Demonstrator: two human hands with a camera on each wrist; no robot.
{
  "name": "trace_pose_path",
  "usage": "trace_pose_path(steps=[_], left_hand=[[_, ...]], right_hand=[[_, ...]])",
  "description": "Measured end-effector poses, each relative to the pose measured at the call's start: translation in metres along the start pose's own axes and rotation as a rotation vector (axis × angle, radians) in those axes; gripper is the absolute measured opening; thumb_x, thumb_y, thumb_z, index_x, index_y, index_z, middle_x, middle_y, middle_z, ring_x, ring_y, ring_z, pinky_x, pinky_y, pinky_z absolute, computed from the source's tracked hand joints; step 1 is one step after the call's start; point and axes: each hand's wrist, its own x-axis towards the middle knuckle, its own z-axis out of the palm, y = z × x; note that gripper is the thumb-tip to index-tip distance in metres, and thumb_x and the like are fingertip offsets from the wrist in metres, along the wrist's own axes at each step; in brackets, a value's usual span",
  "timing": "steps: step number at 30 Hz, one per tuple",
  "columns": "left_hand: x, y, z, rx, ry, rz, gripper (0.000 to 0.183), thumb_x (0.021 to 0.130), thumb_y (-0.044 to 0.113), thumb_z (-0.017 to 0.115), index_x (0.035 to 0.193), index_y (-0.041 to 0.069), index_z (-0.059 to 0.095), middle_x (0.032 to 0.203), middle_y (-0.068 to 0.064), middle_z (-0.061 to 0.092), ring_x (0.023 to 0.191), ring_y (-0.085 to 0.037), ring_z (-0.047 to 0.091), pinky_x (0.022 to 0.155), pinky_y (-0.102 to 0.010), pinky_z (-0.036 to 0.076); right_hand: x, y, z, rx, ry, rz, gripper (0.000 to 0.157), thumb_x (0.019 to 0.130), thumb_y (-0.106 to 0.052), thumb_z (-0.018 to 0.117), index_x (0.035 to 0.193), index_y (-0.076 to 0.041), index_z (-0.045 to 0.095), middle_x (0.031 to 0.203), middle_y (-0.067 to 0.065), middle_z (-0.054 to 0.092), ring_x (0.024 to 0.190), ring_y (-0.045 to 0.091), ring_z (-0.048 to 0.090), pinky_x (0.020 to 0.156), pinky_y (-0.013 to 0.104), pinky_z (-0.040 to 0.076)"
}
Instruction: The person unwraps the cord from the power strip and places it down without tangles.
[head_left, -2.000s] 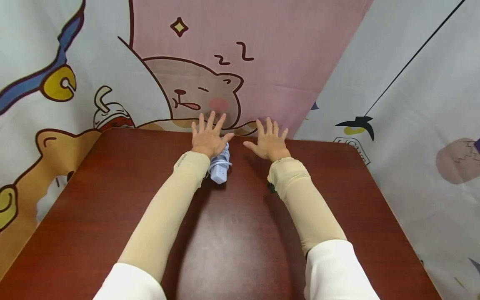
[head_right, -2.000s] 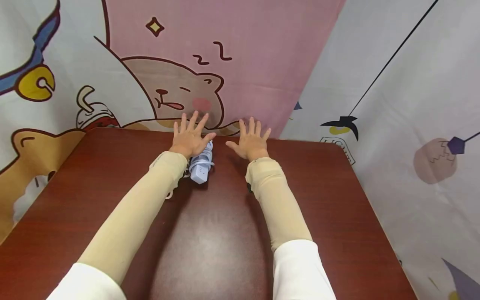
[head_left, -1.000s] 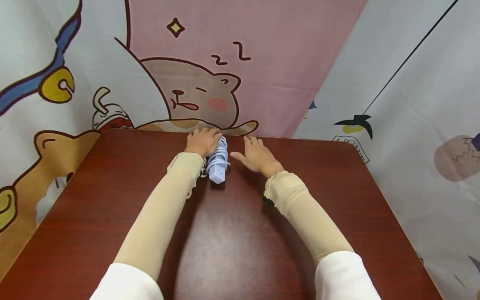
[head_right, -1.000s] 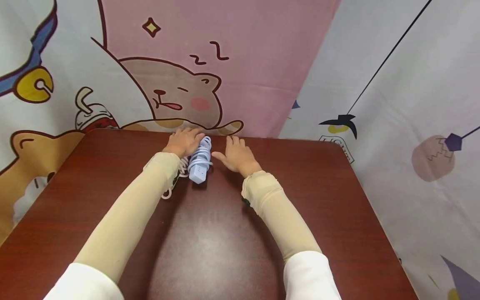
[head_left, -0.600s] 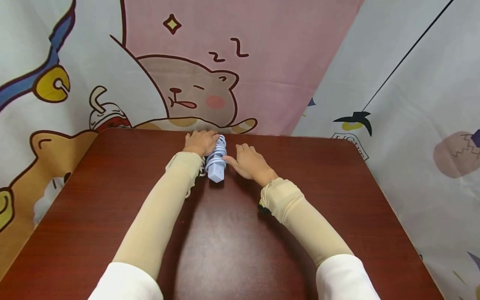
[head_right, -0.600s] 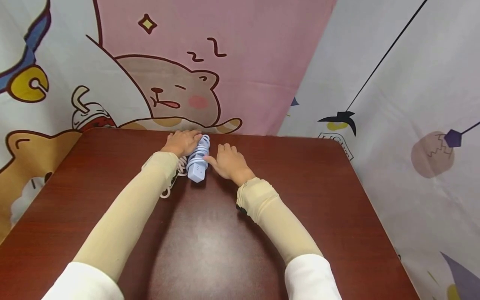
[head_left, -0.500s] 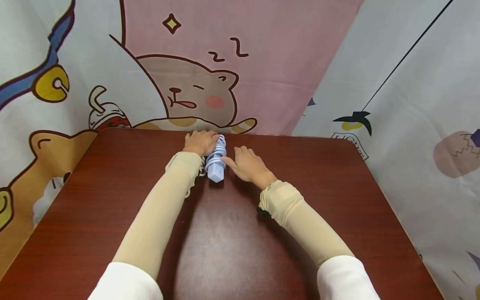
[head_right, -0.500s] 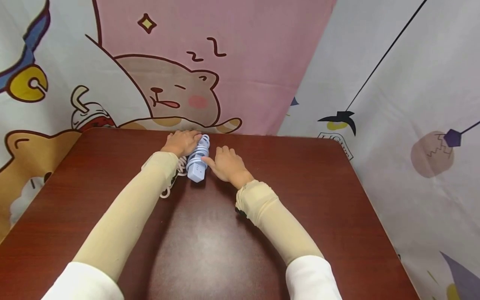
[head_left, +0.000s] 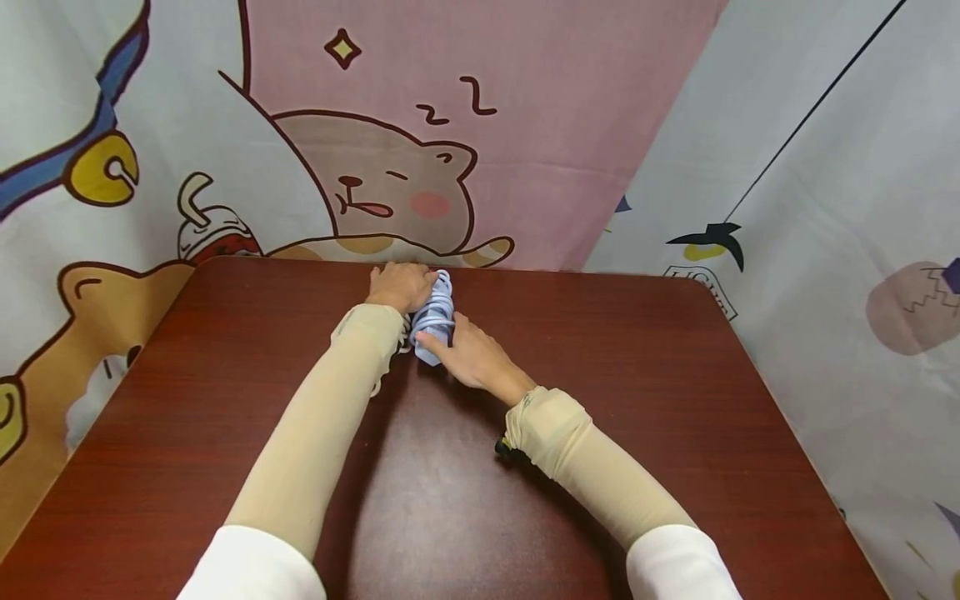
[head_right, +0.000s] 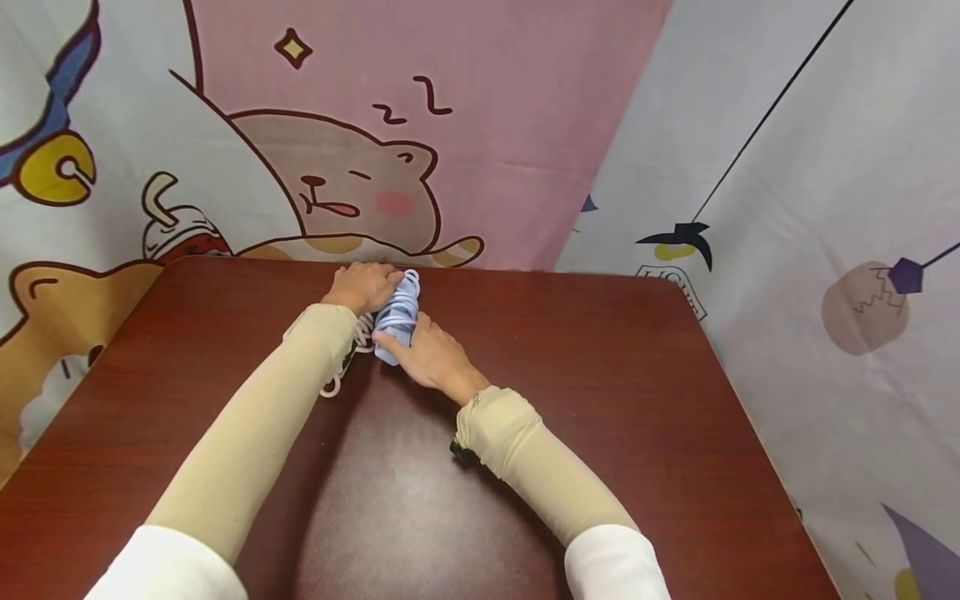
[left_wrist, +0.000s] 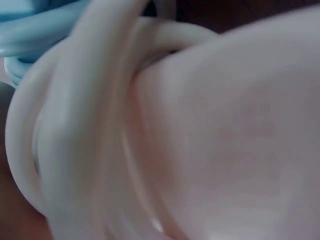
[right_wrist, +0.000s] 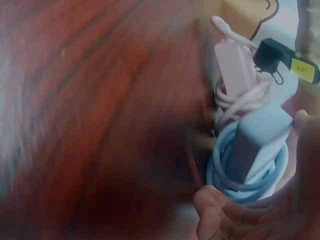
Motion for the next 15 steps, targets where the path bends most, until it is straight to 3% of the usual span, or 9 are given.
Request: trace_pose_path(steps=[7,15], left_hand=[[0.003,0.000,0.000,0.007,0.026,-0.011,0.055,0.109,0.046,0.031,0.148,0.013,0.053,0.157,-0.016,0.046,0.149,-0.039,0.036,0.122,-0.063,0.022],[0.006,0.000,0.000,0.008,0.025,0.003,0.053,0.109,0.044,0.034,0.144,0.011,0.057,0.154,-0.017,0.050,0.146,-0.038,0.042,0.119,-0.063,0.027]], right_hand=[[0.001,-0.004,0.008,0.066,0.041,-0.024,0.101,0.090,-0.077,0.050,0.155,-0.002,0.030,0.145,0.017,0.052,0.125,0.030,0.058,0.104,0.049,0.049],[0.003,-0.002,0.015,0.238,0.093,-0.071,0.082,0.092,-0.058,0.061,0.146,-0.001,0.040,0.120,0.010,0.060,0.097,0.020,0.063,0.088,0.036,0.055]])
